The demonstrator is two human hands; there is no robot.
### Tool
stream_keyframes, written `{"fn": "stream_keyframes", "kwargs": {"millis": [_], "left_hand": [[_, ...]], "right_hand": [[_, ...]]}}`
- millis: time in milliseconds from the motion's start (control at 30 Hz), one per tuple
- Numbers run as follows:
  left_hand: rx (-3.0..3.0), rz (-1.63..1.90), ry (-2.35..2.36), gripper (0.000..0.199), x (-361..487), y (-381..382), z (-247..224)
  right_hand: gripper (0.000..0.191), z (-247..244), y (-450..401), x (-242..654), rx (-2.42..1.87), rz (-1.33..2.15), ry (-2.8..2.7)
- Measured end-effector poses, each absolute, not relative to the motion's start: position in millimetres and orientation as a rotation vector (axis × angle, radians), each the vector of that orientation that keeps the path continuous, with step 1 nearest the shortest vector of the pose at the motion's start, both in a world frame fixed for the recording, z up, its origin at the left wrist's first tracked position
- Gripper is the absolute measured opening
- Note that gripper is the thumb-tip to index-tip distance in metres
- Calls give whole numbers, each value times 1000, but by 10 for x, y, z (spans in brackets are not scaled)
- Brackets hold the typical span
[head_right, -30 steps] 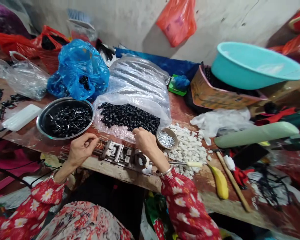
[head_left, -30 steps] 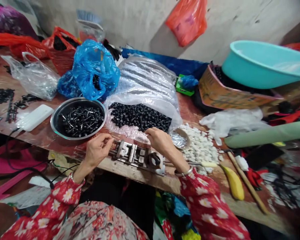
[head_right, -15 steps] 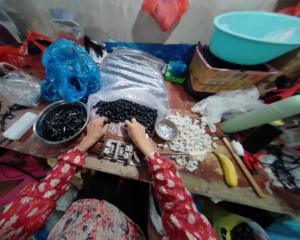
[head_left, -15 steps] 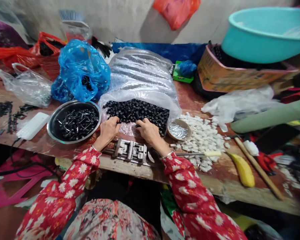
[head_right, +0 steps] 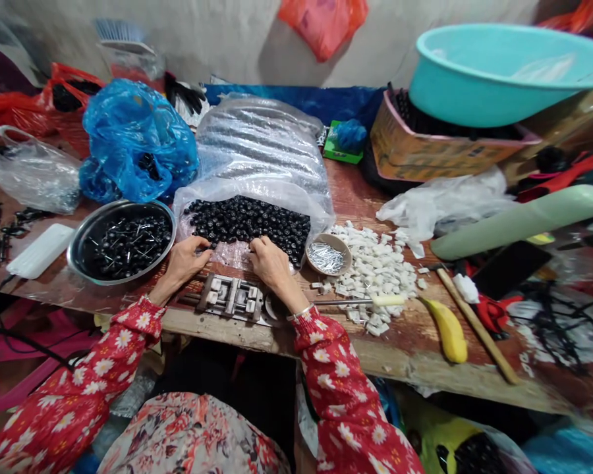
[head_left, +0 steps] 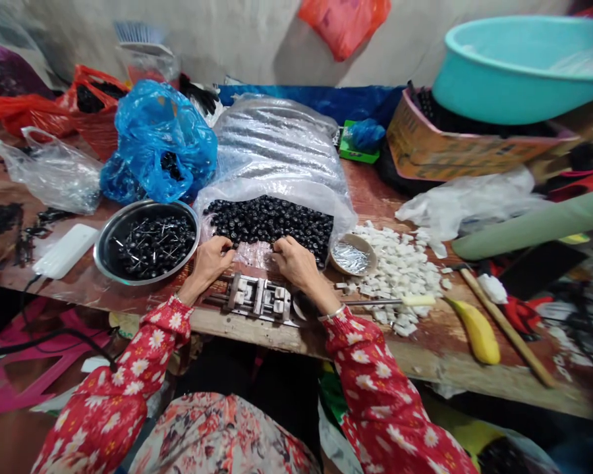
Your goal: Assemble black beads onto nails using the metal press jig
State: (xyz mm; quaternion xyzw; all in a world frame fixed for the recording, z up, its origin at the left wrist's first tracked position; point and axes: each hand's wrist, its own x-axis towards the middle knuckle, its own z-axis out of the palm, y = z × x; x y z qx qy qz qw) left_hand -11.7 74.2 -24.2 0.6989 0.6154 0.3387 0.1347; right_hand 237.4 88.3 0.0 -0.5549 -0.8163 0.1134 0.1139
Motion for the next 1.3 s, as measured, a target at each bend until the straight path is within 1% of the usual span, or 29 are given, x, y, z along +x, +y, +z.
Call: {"fn": "stream_keyframes", "kwargs": {"millis": [167,433,533,667,833,1067,1200,1300], "left_hand": [[1852,1124,1615,19,-96,552,-160],[1712,1190,1448,20,0,229,-51],[1715,1194,1417,18,4,138,-54],[1729,1196,1408,17,16,42,-32],[1796,1169,1414,19,59,-41,23],[2012,1145,1370,20,56,-99,35],[2200,1119,1263,20,4,-136,25],[2332,1024,1242,23,-25,-175,8]], "right_hand": [[20,-48,796,2522,-1576,447,-2309],[28,-106,752,2572,-1541,505,-2275],[27,-89,765,2510,-1506,538,-2310],[24,-48,784,2423,-1564,516,-2382],[17,-19,796,2389,-1563,529,-2406],[15,-13,824,2369,-1529,548,-2427],[15,56,737,2448,-1407,621,-2306],[15,163,540,2562,-1234,683,-2207]]}}
